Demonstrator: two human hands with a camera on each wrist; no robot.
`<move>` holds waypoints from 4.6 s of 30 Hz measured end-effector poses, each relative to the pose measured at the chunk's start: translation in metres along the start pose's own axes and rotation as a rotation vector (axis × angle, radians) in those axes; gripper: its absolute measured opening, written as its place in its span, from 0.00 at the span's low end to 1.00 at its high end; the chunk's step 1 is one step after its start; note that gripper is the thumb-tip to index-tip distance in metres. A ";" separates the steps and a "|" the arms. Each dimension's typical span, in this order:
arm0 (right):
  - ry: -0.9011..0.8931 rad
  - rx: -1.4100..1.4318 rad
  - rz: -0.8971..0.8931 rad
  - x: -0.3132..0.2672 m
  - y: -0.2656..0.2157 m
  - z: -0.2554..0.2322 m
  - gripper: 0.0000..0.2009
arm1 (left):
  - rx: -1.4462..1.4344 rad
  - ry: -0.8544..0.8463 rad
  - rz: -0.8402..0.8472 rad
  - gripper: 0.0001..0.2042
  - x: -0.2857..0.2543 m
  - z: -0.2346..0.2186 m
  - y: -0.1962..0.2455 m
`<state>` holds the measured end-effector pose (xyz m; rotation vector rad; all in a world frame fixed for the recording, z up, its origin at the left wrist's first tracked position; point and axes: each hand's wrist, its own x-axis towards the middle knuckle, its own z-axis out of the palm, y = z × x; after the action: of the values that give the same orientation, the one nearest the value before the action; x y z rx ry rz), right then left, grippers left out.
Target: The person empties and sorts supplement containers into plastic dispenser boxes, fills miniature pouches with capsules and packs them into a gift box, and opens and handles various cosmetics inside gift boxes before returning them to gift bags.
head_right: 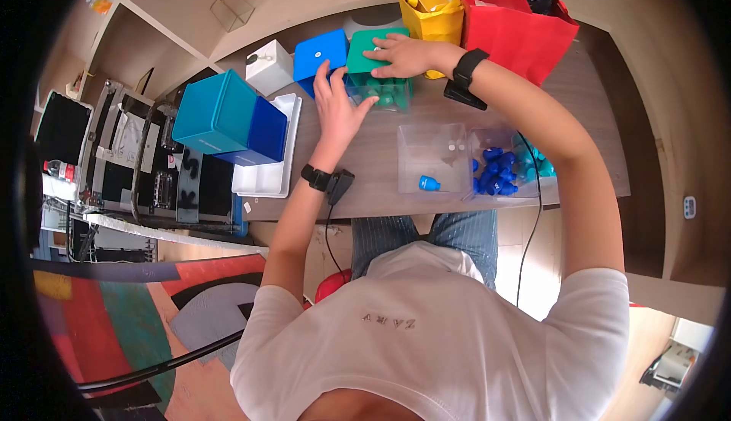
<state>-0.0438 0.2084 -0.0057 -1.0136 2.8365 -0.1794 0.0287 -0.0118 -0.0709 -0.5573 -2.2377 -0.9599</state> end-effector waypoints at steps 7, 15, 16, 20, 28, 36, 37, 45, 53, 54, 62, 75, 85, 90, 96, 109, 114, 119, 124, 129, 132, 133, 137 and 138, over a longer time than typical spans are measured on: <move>-0.026 -0.029 -0.016 -0.011 -0.003 -0.009 0.44 | 0.447 -0.161 0.239 0.39 0.045 0.005 -0.010; 0.140 -0.047 -0.009 0.010 -0.001 0.017 0.44 | 0.564 -0.171 0.186 0.36 0.053 0.020 -0.015; 0.138 -0.048 -0.013 0.004 -0.009 0.012 0.44 | 0.564 -0.169 0.182 0.36 0.054 0.023 -0.019; -0.001 0.043 -0.076 -0.049 -0.042 -0.025 0.39 | 0.564 -0.145 0.172 0.35 0.057 0.029 -0.030; -0.024 0.017 -0.114 -0.213 -0.094 -0.040 0.58 | 0.070 -0.240 0.226 0.40 -0.001 -0.031 0.029; 0.082 0.093 0.051 -0.225 -0.119 0.011 0.56 | -0.265 -0.840 0.218 0.58 -0.068 -0.050 0.078; 0.090 0.131 0.049 -0.223 -0.122 0.011 0.55 | -0.345 -0.802 0.157 0.55 -0.070 -0.051 0.076; 0.236 -0.047 0.010 -0.203 -0.161 0.032 0.39 | -0.325 -0.674 0.081 0.47 -0.070 -0.108 0.028; 0.386 0.032 0.119 -0.185 -0.190 0.081 0.32 | -0.385 -0.719 -0.023 0.45 -0.084 -0.109 0.009; 0.368 0.055 0.141 -0.186 -0.189 0.083 0.32 | -0.409 -0.697 0.001 0.44 -0.084 -0.107 0.009; 0.427 0.294 0.166 -0.181 -0.187 0.095 0.30 | -0.442 -0.626 -0.030 0.43 -0.092 -0.105 0.014; 0.518 0.333 0.169 -0.178 -0.189 0.105 0.29 | -0.527 -0.528 -0.026 0.41 -0.104 -0.088 0.005; 0.538 0.454 0.216 -0.175 -0.191 0.116 0.28 | -0.499 -0.453 -0.016 0.37 -0.107 -0.090 0.014; 0.554 0.403 0.198 -0.152 -0.188 0.107 0.23 | -0.300 -0.513 0.024 0.23 -0.090 -0.116 0.012; 0.582 0.302 0.161 -0.094 -0.177 0.083 0.14 | -0.232 -0.366 0.003 0.17 -0.051 -0.126 -0.016; 0.569 0.210 0.146 -0.035 -0.150 0.075 0.13 | -0.381 -0.250 -0.138 0.16 -0.040 -0.086 -0.079; 0.580 0.213 0.162 -0.029 -0.152 0.072 0.12 | -0.373 -0.260 -0.213 0.16 -0.035 -0.090 -0.075; 0.605 0.225 0.168 -0.028 -0.152 0.074 0.11 | -0.275 -0.206 -0.074 0.17 -0.036 -0.087 -0.079; 0.646 0.218 0.171 -0.020 -0.145 0.076 0.11 | -0.294 -0.205 -0.118 0.18 -0.031 -0.082 -0.079; 0.666 0.235 0.166 -0.014 -0.144 0.075 0.11 | -0.265 -0.186 -0.112 0.28 -0.026 -0.079 -0.084; 0.659 0.230 0.201 -0.006 -0.143 0.080 0.15 | -0.167 -0.104 -0.112 0.41 -0.018 -0.081 -0.072; 0.678 0.239 0.250 -0.005 -0.143 0.082 0.19 | -0.040 -0.139 -0.099 0.46 -0.014 -0.083 -0.065; 0.704 0.296 0.347 -0.017 -0.158 0.075 0.33 | 0.340 -0.302 0.012 0.57 0.015 -0.085 -0.036; 0.704 0.295 0.343 -0.024 -0.164 0.070 0.33 | 0.341 -0.299 0.010 0.57 0.023 -0.083 -0.032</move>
<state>0.0876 0.0925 -0.0476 -0.4389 3.3648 -1.0647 0.0250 -0.0923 -0.0262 -0.5836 -2.5879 -0.4934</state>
